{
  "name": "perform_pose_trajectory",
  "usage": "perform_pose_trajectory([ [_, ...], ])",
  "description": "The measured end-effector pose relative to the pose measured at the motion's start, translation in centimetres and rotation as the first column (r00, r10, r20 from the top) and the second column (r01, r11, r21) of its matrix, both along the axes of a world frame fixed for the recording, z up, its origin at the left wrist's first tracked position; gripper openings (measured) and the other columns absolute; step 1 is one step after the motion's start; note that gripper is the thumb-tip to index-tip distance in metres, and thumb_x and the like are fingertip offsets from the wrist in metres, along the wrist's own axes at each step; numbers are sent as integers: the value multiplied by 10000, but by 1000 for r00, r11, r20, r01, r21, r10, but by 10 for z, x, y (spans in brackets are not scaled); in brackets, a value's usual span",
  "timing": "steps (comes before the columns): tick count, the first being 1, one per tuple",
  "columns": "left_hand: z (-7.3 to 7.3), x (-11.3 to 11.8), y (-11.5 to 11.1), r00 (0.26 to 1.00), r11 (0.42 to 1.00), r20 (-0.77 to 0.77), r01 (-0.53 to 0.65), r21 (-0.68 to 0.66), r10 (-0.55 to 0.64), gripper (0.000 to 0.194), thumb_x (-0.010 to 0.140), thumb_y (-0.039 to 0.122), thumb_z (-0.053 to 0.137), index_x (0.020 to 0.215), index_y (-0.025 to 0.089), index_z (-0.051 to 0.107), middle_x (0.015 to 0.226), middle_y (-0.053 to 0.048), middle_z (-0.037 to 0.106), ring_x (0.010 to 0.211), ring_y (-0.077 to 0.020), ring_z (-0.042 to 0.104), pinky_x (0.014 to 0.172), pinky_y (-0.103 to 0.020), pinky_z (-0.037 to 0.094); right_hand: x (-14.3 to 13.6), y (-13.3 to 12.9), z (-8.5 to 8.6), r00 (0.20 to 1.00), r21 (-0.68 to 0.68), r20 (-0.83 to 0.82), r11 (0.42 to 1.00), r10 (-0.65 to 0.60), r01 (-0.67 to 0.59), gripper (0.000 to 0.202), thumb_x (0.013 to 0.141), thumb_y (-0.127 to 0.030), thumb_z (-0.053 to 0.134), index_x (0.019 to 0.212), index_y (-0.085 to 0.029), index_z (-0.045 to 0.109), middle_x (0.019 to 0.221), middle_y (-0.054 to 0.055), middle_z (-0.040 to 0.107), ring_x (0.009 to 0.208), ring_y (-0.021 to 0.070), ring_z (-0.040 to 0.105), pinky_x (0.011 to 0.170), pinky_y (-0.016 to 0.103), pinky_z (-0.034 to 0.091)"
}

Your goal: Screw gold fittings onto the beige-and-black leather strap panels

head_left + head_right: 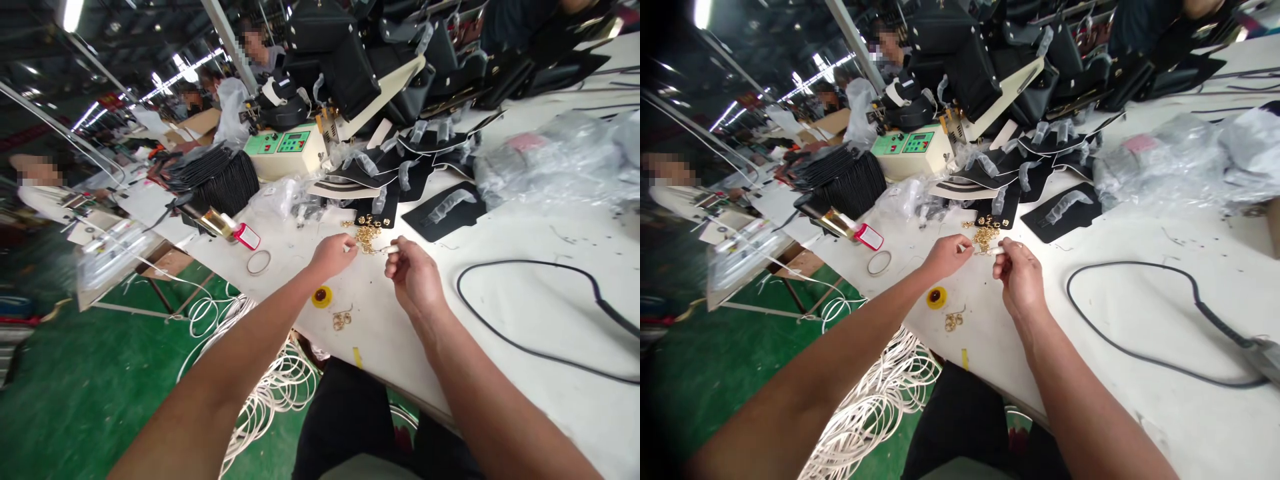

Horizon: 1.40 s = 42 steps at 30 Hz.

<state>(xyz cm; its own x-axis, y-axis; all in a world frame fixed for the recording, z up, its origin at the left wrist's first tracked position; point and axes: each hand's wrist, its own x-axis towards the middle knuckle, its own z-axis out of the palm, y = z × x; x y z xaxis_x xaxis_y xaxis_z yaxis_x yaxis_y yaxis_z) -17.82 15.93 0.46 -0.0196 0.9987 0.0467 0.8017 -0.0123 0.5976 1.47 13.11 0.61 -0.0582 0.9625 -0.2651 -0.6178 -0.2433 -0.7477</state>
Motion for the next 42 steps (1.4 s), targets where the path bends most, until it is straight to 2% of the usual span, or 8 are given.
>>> perform_pose_trajectory([
  [5,18,-5,-58,947,987,278,-150,-56,159,183,896,326,683,994,182,736,818,-37,754,655,-170,704,560,-261,542,-4,-9,8,998,-12,-41,999,47,-48,266,815,-423,806,848,-183,696,616,-38,570,485,90,493,445,225,403],
  [8,22,-1,-102,756,954,585,-271,-127,293,237,817,332,783,988,170,751,769,-14,726,594,-134,670,523,-232,542,-9,-18,10,995,17,-36,996,90,-90,255,823,-411,809,831,-181,699,617,-35,575,486,89,500,453,220,404],
  [12,16,11,-150,552,914,752,-371,-167,361,316,769,341,852,1017,158,783,728,-2,720,592,-113,650,569,-231,566,-17,-32,6,982,76,44,980,182,-185,240,842,-409,802,836,-186,712,624,-30,587,483,92,511,460,225,404],
  [16,7,21,-174,375,883,839,-409,-232,394,404,718,364,906,1036,146,785,757,-20,749,661,-138,688,628,-263,599,-24,-43,-1,950,142,173,948,260,-285,231,850,-410,808,848,-193,728,644,-24,613,506,100,546,489,233,428],
  [19,2,23,-180,308,877,867,-411,-250,391,440,679,374,933,1028,151,787,803,-20,757,679,-145,700,642,-282,614,-25,-47,-4,912,197,295,916,285,-350,233,865,-430,800,864,-206,736,654,-24,626,529,109,565,519,243,459],
  [24,-1,23,-181,300,885,874,-391,-253,382,455,684,411,931,1029,151,788,757,-18,749,648,-151,701,634,-296,617,-24,-52,0,852,271,450,868,267,-416,237,898,-447,769,855,-218,726,655,-25,639,543,119,578,546,257,498],
  [32,3,25,-181,395,883,824,-402,-242,406,398,742,447,889,959,136,769,700,-19,740,595,-134,682,596,-265,600,-25,-57,8,834,337,528,861,162,-380,236,905,-429,758,825,-214,704,617,-31,640,529,117,586,531,245,519],
  [42,1,21,-183,602,884,697,-456,-100,389,230,807,368,832,921,171,805,768,-9,735,629,-120,664,596,-256,603,-26,-57,6,837,357,525,854,151,-378,197,914,-390,757,835,-217,707,635,-33,655,525,108,589,530,237,515],
])
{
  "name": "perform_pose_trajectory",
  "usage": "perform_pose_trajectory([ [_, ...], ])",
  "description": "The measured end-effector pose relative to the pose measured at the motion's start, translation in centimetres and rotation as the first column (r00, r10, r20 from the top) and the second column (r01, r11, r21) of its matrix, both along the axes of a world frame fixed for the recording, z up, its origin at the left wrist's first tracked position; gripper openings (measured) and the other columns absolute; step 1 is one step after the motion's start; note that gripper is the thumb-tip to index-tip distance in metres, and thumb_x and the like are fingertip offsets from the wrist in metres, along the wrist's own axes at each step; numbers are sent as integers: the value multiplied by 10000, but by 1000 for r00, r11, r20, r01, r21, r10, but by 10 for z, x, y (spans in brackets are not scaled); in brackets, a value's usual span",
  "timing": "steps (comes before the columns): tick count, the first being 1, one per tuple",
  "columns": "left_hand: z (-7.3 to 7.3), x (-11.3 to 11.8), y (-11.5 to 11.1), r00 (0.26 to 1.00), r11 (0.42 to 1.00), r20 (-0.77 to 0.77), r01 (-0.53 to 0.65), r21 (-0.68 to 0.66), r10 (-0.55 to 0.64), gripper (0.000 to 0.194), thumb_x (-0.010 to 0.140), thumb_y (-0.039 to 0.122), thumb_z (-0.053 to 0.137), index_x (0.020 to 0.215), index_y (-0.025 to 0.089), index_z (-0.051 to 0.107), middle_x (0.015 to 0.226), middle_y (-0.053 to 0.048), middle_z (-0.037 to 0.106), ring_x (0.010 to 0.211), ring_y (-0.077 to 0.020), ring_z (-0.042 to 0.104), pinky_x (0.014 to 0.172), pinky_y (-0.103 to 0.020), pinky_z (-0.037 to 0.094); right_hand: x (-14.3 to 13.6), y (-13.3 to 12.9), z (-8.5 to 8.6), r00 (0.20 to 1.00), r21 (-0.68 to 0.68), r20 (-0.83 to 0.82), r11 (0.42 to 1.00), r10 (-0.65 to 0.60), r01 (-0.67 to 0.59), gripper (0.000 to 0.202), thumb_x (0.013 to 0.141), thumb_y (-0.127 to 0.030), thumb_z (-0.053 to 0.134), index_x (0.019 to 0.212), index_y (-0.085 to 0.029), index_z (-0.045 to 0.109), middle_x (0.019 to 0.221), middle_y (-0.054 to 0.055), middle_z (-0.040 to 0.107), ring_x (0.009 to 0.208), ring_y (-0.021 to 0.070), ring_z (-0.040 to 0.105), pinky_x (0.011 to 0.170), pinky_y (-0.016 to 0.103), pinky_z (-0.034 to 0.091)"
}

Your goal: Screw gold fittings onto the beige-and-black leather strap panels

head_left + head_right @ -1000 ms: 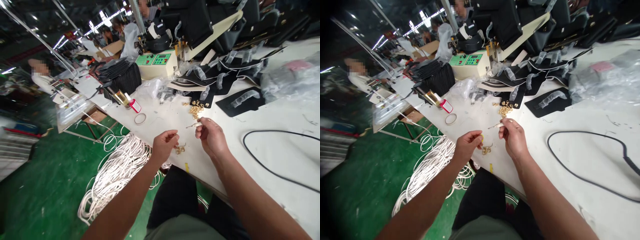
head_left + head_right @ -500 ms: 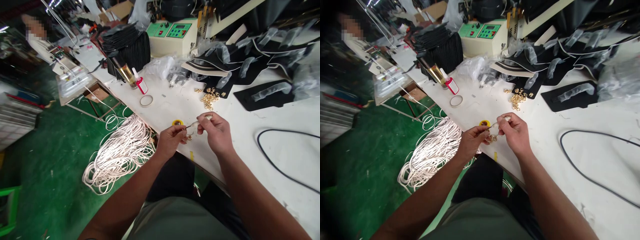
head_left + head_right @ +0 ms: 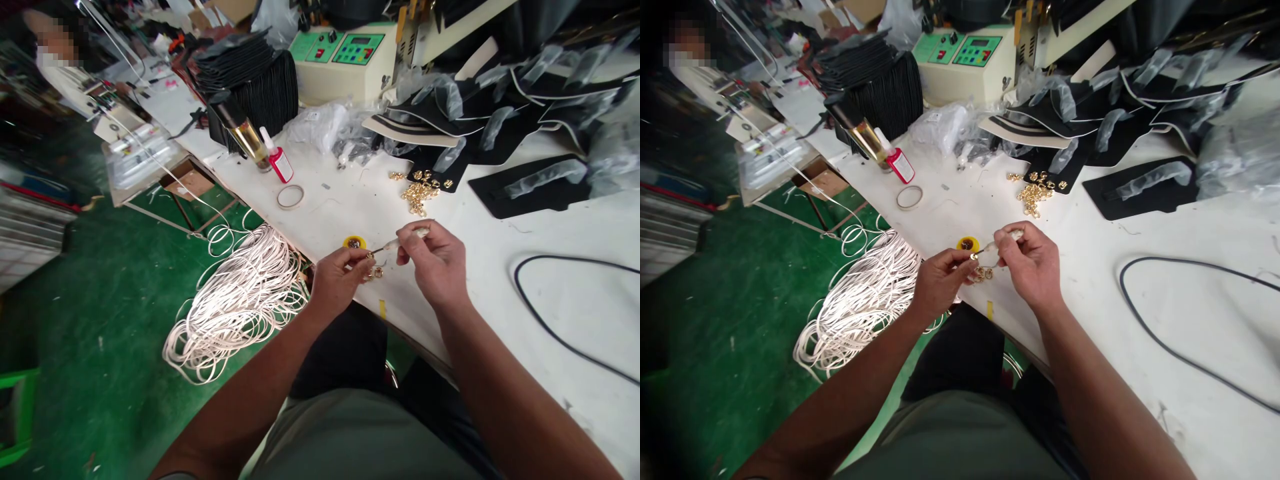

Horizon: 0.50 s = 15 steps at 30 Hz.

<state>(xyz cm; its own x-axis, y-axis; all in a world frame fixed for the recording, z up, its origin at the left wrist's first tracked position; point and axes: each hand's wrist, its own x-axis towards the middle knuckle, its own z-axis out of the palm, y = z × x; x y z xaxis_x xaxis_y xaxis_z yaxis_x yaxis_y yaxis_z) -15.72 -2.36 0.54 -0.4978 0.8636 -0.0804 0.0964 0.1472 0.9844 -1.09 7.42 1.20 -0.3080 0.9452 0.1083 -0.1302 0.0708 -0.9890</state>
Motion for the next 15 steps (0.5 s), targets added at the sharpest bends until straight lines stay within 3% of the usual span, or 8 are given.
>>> perform_pose_trajectory([
  [9,-5,-5,-1,978,999,-207,35,38,-26,170,859,335,801,963,200,810,866,-25,753,723,-152,703,640,-274,617,1,0,-1,998,37,63,999,-1,-2,232,922,-426,747,835,-217,698,621,-30,659,516,117,587,520,241,484],
  [15,-2,-8,-4,881,990,-468,123,72,-76,142,922,197,722,1044,218,792,948,-29,750,827,-140,714,740,-254,604,2,1,-10,984,118,172,993,-43,22,245,918,-457,749,886,-217,708,616,-33,634,527,132,584,520,255,439],
])
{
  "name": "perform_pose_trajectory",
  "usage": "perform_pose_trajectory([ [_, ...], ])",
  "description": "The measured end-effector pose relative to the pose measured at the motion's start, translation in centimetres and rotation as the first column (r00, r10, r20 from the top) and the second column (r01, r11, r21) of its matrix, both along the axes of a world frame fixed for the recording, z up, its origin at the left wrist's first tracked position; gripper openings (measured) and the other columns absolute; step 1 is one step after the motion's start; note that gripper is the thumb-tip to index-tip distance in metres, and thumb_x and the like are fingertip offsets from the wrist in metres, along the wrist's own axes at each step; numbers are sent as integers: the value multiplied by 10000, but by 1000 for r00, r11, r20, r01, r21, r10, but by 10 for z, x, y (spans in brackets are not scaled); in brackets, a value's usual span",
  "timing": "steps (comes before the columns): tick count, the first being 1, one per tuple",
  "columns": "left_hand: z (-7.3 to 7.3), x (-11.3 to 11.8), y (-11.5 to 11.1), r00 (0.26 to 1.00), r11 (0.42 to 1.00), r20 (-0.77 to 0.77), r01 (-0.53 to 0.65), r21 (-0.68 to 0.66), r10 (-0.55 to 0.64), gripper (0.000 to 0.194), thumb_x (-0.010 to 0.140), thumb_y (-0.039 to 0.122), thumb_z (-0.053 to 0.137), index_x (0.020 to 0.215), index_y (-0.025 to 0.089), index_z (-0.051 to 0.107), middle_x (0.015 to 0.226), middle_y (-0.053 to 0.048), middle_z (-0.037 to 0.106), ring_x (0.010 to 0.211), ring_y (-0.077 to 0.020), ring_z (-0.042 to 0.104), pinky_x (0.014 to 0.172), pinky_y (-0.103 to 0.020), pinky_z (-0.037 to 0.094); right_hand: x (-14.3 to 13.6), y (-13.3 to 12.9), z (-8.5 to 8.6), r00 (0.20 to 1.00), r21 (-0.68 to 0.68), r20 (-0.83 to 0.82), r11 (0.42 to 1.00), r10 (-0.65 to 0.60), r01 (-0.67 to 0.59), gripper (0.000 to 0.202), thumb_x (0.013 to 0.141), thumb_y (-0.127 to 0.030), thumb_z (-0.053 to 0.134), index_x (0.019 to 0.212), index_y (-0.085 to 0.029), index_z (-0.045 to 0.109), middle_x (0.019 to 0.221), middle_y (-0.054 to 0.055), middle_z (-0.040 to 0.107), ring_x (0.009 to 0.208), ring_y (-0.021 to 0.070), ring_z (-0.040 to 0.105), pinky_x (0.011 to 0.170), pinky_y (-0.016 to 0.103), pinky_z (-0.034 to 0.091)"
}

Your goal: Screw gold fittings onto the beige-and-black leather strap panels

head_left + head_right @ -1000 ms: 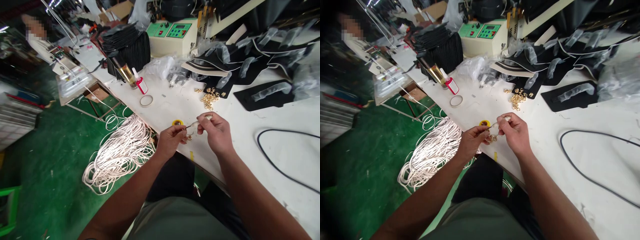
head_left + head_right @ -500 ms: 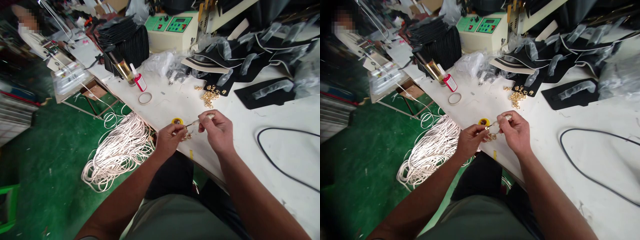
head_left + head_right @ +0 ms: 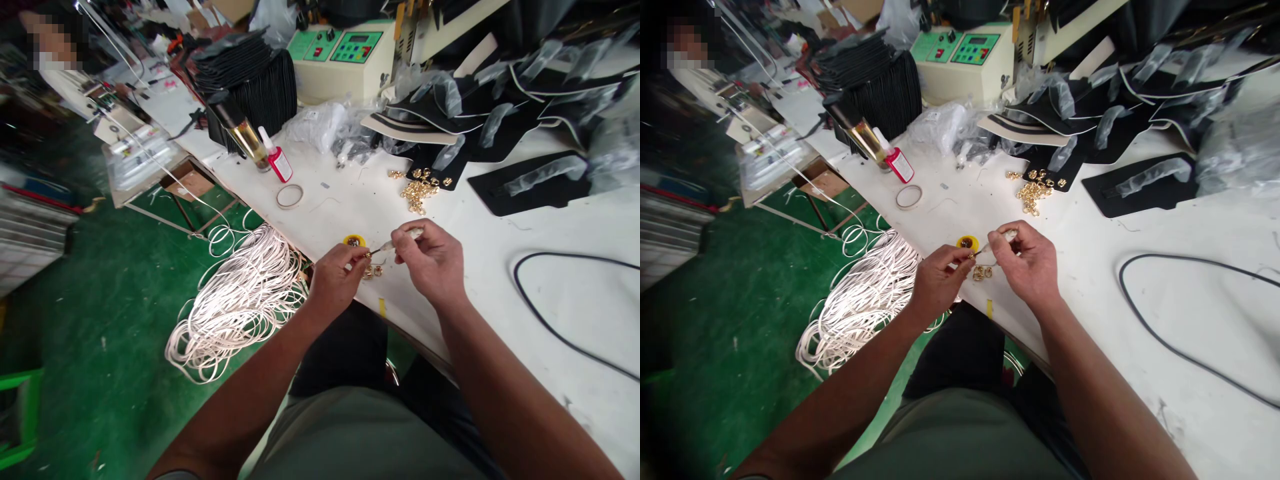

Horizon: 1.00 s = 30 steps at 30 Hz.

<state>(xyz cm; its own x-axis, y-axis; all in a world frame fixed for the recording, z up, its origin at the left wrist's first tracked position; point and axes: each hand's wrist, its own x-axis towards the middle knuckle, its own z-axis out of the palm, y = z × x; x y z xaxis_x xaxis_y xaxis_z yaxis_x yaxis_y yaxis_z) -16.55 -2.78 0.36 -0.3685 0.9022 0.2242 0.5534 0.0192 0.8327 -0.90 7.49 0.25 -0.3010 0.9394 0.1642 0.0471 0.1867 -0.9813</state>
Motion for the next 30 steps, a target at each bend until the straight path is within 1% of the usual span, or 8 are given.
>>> perform_pose_trajectory([
  [4,2,-1,-1,998,1000,-55,9,11,-8,147,935,185,701,1050,227,783,977,-25,752,830,-135,710,758,-256,599,1,0,3,999,61,43,998,7,-10,238,927,-448,736,891,-215,705,633,-33,629,539,129,582,534,257,432],
  [9,3,-3,-4,1000,998,-6,-14,-56,14,134,939,267,711,1046,234,785,992,-35,757,825,-152,717,764,-274,598,7,0,10,985,114,80,981,150,-159,206,973,-428,666,953,-226,698,746,-11,695,594,135,618,580,261,465],
  [13,3,-3,-6,999,995,24,-25,-94,27,139,939,299,711,1037,237,788,999,-39,763,837,-167,727,750,-283,595,8,1,9,975,93,99,973,201,-210,194,988,-415,629,1002,-236,701,717,-14,690,614,146,615,594,264,469],
  [17,3,-1,-6,999,994,12,-40,-100,41,140,933,288,711,1033,238,796,977,-38,770,817,-166,729,737,-284,593,4,-1,10,982,6,137,991,132,-134,307,963,-520,672,885,-223,676,609,-22,664,535,141,593,545,258,438],
  [21,5,1,-6,998,995,-17,-62,-80,61,124,923,284,729,1009,242,807,963,-32,786,813,-165,733,756,-289,596,2,-1,10,987,-38,153,999,39,-33,478,873,-648,747,722,-209,633,523,-22,626,468,127,541,489,252,388],
  [23,5,1,-6,996,993,-14,-89,-75,88,101,907,289,752,971,238,812,939,-26,794,783,-160,729,762,-292,598,2,1,9,989,-57,122,995,83,-76,472,866,-660,749,772,-205,665,552,-20,644,492,130,566,506,251,408],
  [27,3,-1,-7,985,983,17,-170,-71,171,102,869,304,793,937,232,818,873,-15,794,702,-148,700,726,-287,595,4,7,6,953,-130,-5,945,303,-301,422,918,-621,714,1020,-212,714,671,-10,704,591,139,638,583,254,481],
  [30,-3,-1,-12,984,981,41,-166,-101,171,105,865,330,794,906,237,817,842,-13,785,697,-159,692,675,-285,589,6,12,6,956,-187,-126,940,266,-286,388,911,-591,733,980,-210,716,715,-3,707,604,137,644,593,259,507],
])
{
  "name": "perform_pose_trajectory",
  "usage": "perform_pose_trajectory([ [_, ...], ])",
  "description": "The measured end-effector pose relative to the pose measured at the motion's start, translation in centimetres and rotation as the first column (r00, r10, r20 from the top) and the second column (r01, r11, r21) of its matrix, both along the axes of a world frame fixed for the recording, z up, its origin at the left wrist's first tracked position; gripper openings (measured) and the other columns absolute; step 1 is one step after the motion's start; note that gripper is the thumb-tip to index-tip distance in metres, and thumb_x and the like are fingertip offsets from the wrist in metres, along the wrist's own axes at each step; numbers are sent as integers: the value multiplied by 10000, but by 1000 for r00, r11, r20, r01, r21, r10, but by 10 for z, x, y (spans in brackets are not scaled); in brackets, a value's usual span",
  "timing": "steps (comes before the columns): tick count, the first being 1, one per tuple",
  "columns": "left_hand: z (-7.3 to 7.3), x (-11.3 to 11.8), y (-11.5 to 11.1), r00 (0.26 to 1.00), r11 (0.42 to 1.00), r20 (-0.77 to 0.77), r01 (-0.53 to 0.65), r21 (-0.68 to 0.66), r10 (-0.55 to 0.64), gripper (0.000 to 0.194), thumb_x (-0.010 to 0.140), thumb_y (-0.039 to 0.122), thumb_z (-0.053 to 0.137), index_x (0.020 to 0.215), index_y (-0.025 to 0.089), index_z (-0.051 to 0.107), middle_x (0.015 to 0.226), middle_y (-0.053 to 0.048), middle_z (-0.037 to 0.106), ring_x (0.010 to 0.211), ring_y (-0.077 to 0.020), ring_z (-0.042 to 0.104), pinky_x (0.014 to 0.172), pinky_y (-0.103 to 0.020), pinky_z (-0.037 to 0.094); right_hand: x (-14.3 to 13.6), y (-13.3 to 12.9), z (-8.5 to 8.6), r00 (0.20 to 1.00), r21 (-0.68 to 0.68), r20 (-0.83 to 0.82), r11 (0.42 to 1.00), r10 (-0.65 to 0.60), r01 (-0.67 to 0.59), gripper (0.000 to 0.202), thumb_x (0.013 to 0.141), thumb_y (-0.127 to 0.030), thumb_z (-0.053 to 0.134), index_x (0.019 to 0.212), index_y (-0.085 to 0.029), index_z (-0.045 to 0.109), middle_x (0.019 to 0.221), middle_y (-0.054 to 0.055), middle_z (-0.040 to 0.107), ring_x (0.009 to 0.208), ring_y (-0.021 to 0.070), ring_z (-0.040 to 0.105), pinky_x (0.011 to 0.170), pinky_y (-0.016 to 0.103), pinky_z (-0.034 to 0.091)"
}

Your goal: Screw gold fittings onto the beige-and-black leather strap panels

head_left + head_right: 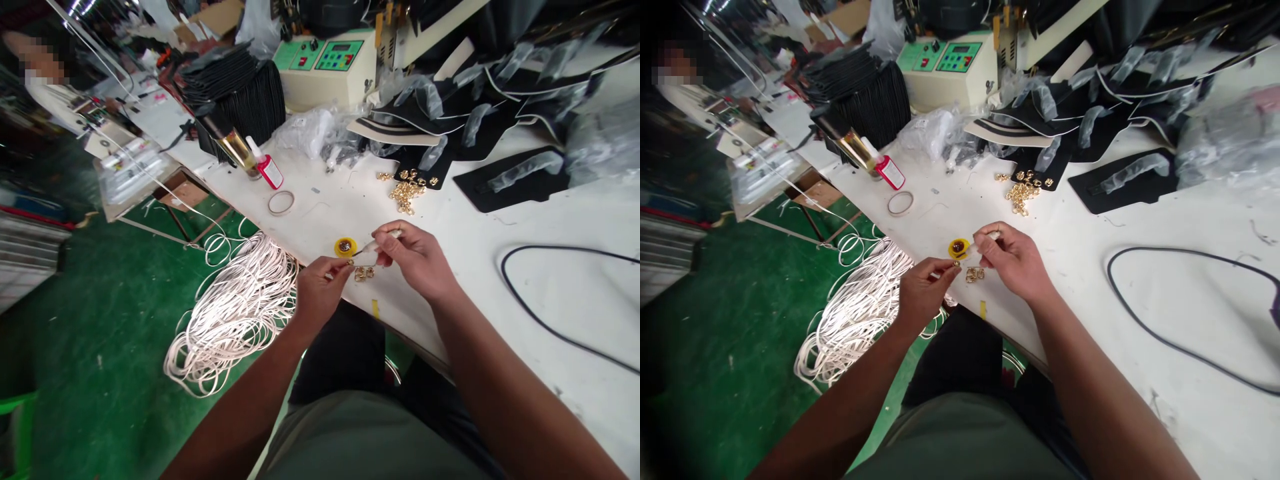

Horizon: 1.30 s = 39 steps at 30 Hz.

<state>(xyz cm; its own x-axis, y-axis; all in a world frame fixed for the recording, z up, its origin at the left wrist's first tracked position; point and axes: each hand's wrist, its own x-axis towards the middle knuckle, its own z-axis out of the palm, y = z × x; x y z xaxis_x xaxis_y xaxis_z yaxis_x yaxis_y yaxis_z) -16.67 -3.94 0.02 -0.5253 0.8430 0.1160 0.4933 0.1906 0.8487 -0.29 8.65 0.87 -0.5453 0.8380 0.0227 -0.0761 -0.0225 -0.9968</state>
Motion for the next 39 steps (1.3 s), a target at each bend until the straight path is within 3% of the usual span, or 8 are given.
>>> perform_pose_trajectory([
  [4,-13,4,-7,999,996,-12,49,-74,-50,109,880,336,779,864,231,805,811,-12,767,669,-151,663,655,-280,560,2,6,0,974,-50,-27,974,-225,223,329,893,-536,769,908,-212,715,707,-17,674,558,119,608,553,249,490],
  [7,-17,7,-7,985,985,-124,99,-140,-116,98,869,315,797,825,227,787,807,-15,750,713,-156,663,711,-290,543,3,10,0,953,-51,-15,952,-302,300,319,891,-523,770,880,-209,714,690,-19,659,541,114,590,531,246,478],
  [13,-10,10,2,924,953,-308,148,-266,-229,52,844,246,823,867,249,776,829,5,730,801,-171,675,776,-301,511,6,19,-4,913,-155,-51,907,-404,392,303,871,-497,781,874,-198,726,682,-20,643,531,111,579,529,248,493],
  [18,0,4,10,917,967,-354,103,-235,-183,176,873,339,800,1017,255,746,773,38,661,699,-145,645,692,-276,483,16,36,-6,795,-326,-186,800,-577,504,284,826,-446,810,855,-183,709,661,-22,614,506,97,547,468,226,441],
  [21,14,1,37,874,957,-409,185,-223,-264,200,908,329,755,1099,273,733,854,27,709,761,-156,673,738,-281,495,23,45,-4,708,-404,-255,737,-659,541,298,805,-452,810,851,-184,687,655,-29,590,499,90,527,436,216,416],
  [25,28,8,103,747,897,-505,300,-325,-433,189,974,370,668,1124,287,746,1019,1,748,861,-186,708,760,-305,486,29,52,-4,666,-465,-299,714,-684,524,316,803,-466,791,895,-196,655,662,-54,546,495,82,504,430,209,417],
  [30,14,18,176,649,834,-544,294,-467,-532,205,1004,343,590,1107,266,750,1133,-44,714,931,-225,709,764,-330,473,31,54,-6,682,-483,-308,727,-663,488,339,820,-492,785,913,-202,638,660,-61,536,484,77,492,431,204,417],
  [39,-10,24,204,705,855,-502,311,-416,-500,161,972,345,636,937,263,770,1057,-33,696,836,-201,681,747,-316,461,26,54,-1,681,-522,-312,718,-663,460,333,801,-477,800,900,-196,653,652,-57,551,477,77,484,431,209,401],
])
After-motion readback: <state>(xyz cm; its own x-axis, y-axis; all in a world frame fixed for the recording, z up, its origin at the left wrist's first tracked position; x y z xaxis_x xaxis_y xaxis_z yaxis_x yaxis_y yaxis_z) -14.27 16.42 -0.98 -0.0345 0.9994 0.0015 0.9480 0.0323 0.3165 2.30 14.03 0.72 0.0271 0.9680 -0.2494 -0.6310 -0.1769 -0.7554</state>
